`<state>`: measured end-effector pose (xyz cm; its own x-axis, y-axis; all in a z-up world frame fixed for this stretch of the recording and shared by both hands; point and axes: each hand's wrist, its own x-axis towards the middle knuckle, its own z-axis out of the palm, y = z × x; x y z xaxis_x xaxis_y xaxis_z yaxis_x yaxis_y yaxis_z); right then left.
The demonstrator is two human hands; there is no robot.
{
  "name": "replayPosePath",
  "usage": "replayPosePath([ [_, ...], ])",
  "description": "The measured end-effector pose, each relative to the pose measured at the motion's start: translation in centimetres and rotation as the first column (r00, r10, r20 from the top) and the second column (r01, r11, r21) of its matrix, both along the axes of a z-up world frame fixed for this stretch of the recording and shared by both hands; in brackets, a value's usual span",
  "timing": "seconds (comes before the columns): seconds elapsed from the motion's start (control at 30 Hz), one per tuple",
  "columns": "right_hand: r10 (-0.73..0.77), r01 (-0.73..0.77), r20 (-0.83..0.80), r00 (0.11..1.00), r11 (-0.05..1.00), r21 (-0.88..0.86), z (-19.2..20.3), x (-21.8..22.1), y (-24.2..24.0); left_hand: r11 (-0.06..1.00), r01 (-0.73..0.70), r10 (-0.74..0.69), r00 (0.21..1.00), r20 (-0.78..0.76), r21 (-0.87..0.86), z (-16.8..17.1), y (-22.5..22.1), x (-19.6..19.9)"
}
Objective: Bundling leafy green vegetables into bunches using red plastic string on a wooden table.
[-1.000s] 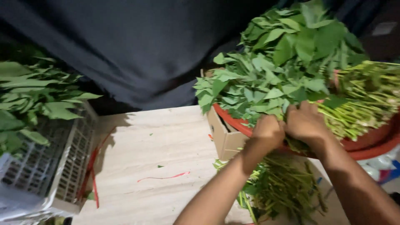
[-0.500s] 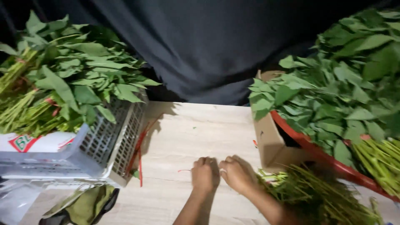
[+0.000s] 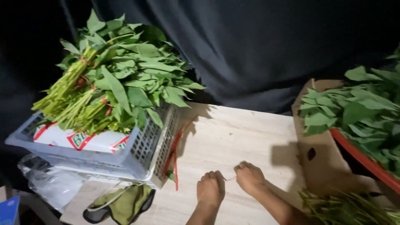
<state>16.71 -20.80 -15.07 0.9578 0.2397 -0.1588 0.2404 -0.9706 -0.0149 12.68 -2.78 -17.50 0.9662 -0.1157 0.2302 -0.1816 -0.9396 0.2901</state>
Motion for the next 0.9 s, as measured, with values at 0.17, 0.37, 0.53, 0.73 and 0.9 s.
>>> replayPosePath([
  [0.17, 0.074, -0.086, 0.138, 0.988, 0.993, 0.085, 5.3, 4.8, 9.7, 0.920, -0.295, 0.249, 0.948, -0.196, -0.258, 6.6, 6.7, -0.3],
  [0.37, 0.321, -0.351, 0.211, 0.923, 0.928, 0.125, 2.8, 10.7, 19.4, 0.897, -0.404, 0.326, 0.880, -0.345, -0.181, 2.6, 14.0, 0.7],
  [0.53, 0.304, -0.295, -0.060, 0.951, 0.947, 0.126, 3.4, 11.0, 24.3, 0.882, -0.437, 0.405, 0.894, -0.192, -0.175, -2.7, 15.8, 1.2],
  [0.73, 0.215, -0.224, 0.061, 0.975, 0.942, 0.250, 2.5, 10.5, 24.0, 0.821, -0.561, 0.550, 0.827, -0.118, -0.106, -3.1, 13.4, 0.9],
  [0.9, 0.216, -0.161, -0.095, 0.972, 0.902, 0.400, 2.5, 9.8, 19.6, 0.903, -0.386, 0.400, 0.915, -0.044, 0.187, -6.2, 10.4, 1.8],
])
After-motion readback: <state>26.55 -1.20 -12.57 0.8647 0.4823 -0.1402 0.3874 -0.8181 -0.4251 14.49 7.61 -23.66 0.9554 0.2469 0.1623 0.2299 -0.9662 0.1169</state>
